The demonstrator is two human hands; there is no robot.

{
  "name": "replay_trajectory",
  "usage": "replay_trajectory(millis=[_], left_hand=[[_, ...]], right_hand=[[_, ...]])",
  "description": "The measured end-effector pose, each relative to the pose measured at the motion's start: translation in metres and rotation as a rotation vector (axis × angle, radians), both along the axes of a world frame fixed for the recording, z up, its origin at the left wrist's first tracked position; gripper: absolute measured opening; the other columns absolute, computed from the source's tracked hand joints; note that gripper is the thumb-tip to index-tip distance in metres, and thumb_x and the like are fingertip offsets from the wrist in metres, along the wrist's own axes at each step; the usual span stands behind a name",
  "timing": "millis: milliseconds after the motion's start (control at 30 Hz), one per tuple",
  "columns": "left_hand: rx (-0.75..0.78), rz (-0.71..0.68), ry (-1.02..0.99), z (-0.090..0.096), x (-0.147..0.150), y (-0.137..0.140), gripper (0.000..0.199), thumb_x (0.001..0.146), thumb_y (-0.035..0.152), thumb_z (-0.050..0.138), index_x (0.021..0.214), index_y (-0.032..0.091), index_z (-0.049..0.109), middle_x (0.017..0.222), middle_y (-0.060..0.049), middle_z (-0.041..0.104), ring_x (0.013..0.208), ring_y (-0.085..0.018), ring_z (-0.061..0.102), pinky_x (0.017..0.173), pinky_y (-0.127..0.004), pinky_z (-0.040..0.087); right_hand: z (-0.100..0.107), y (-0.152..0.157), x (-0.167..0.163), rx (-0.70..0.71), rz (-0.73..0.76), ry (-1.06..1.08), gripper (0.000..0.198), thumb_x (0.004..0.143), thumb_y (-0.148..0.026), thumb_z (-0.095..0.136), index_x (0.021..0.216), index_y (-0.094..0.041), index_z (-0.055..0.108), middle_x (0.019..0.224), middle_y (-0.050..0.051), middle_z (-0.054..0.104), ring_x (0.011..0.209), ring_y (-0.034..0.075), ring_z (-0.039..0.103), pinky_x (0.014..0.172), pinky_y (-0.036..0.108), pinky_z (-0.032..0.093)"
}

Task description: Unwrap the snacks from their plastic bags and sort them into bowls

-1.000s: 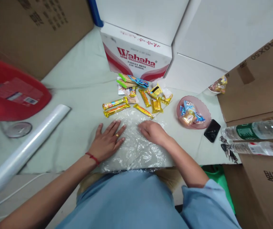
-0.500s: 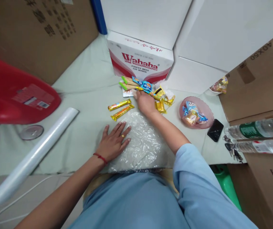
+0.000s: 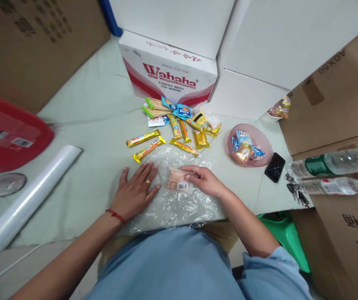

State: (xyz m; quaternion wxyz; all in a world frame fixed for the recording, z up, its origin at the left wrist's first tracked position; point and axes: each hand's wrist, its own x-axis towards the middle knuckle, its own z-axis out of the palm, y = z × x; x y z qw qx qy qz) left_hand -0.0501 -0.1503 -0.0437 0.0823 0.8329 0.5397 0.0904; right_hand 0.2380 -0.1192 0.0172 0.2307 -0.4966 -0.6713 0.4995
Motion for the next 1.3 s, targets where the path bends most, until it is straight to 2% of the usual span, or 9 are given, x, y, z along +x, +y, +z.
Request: replay_trajectory(millis=[100, 167, 300, 467, 667, 900, 1033, 1167, 1300], left_hand=[[0.011, -0.002, 0.005, 0.0, 0.0, 0.0, 0.064, 0.107, 0.046, 0.034, 0.167, 0.022, 0.033, 0.172, -0.014, 0.034, 0.158, -0.031, 0.036, 0.13, -0.067, 0.004], [0.014, -0.004, 0.009, 0.0, 0.0, 0.0, 0.064, 0.107, 0.046, 0.034, 0.167, 0.024, 0.032, 0.172, -0.014, 0.034, 0.158, -0.031, 0.037, 0.13, -0.068, 0.005], [0.004, -0.007, 0.021, 0.0, -0.001, 0.001, 0.065, 0.107, 0.048, 0.032, 0.168, 0.025, 0.03, 0.172, -0.014, 0.034, 0.158, -0.032, 0.037, 0.129, -0.069, 0.008], [-0.014, -0.017, 0.035, 0.002, -0.001, 0.001, 0.068, 0.106, 0.052, 0.032, 0.168, 0.023, 0.03, 0.172, -0.015, 0.033, 0.159, -0.033, 0.036, 0.129, -0.069, 0.006], [0.003, -0.001, 0.036, 0.001, 0.001, 0.0, 0.066, 0.107, 0.051, 0.033, 0.168, 0.024, 0.031, 0.172, -0.014, 0.033, 0.159, -0.031, 0.035, 0.13, -0.067, 0.003], [0.007, -0.003, 0.022, 0.0, 0.001, 0.0, 0.066, 0.107, 0.049, 0.034, 0.167, 0.023, 0.031, 0.172, -0.014, 0.033, 0.159, -0.032, 0.036, 0.13, -0.068, 0.005], [-0.025, 0.009, 0.027, 0.003, 0.002, 0.0, 0.065, 0.107, 0.049, 0.035, 0.167, 0.024, 0.033, 0.173, -0.012, 0.031, 0.16, -0.031, 0.034, 0.13, -0.068, 0.006], [-0.035, 0.014, 0.025, 0.005, 0.002, 0.001, 0.064, 0.107, 0.049, 0.035, 0.166, 0.025, 0.034, 0.173, -0.012, 0.032, 0.16, -0.031, 0.033, 0.13, -0.068, 0.006], [-0.035, 0.01, 0.014, 0.005, 0.001, 0.002, 0.063, 0.107, 0.049, 0.036, 0.166, 0.026, 0.035, 0.173, -0.012, 0.032, 0.16, -0.031, 0.034, 0.13, -0.069, 0.007]], right_hand=[[-0.002, -0.014, -0.011, 0.277, -0.008, -0.319, 0.039, 0.104, -0.043, 0.057, 0.134, -0.022, 0.069, 0.133, 0.014, 0.068, 0.12, 0.026, 0.067, 0.103, 0.043, 0.055], [0.002, -0.019, -0.019, 0.341, 0.055, -0.472, 0.048, 0.103, -0.045, 0.06, 0.145, -0.024, 0.062, 0.148, 0.015, 0.06, 0.128, 0.029, 0.064, 0.106, 0.046, 0.055], [0.007, -0.028, -0.032, 0.316, 0.261, -0.641, 0.062, 0.097, -0.039, 0.071, 0.155, -0.029, 0.052, 0.161, 0.013, 0.05, 0.136, 0.033, 0.059, 0.103, 0.048, 0.058], [0.002, -0.031, -0.024, 0.29, 0.232, -0.732, 0.056, 0.101, -0.023, 0.057, 0.156, -0.026, 0.049, 0.16, 0.014, 0.052, 0.132, 0.032, 0.063, 0.096, 0.046, 0.061], [0.021, -0.031, -0.013, 0.319, 0.175, -0.631, 0.053, 0.102, -0.027, 0.056, 0.155, -0.021, 0.05, 0.155, 0.016, 0.054, 0.129, 0.03, 0.065, 0.097, 0.043, 0.06], [0.017, -0.031, -0.039, 0.274, 0.423, -0.643, 0.056, 0.101, -0.031, 0.064, 0.155, -0.026, 0.051, 0.158, 0.014, 0.053, 0.113, 0.026, 0.072, 0.092, 0.037, 0.059], [0.03, 0.002, -0.04, 0.279, 0.422, -0.606, 0.039, 0.104, -0.037, 0.06, 0.141, -0.025, 0.066, 0.144, 0.011, 0.065, 0.112, 0.023, 0.072, 0.093, 0.032, 0.055], [0.052, 0.077, -0.037, 0.357, 0.14, -0.786, 0.033, 0.105, -0.034, 0.054, 0.129, -0.021, 0.072, 0.128, 0.012, 0.073, 0.113, 0.026, 0.07, 0.094, 0.034, 0.051], [0.052, 0.155, -0.03, 0.382, -0.129, -0.969, 0.032, 0.102, -0.024, 0.049, 0.119, -0.021, 0.076, 0.12, 0.013, 0.076, 0.111, 0.03, 0.069, 0.092, 0.036, 0.05]])
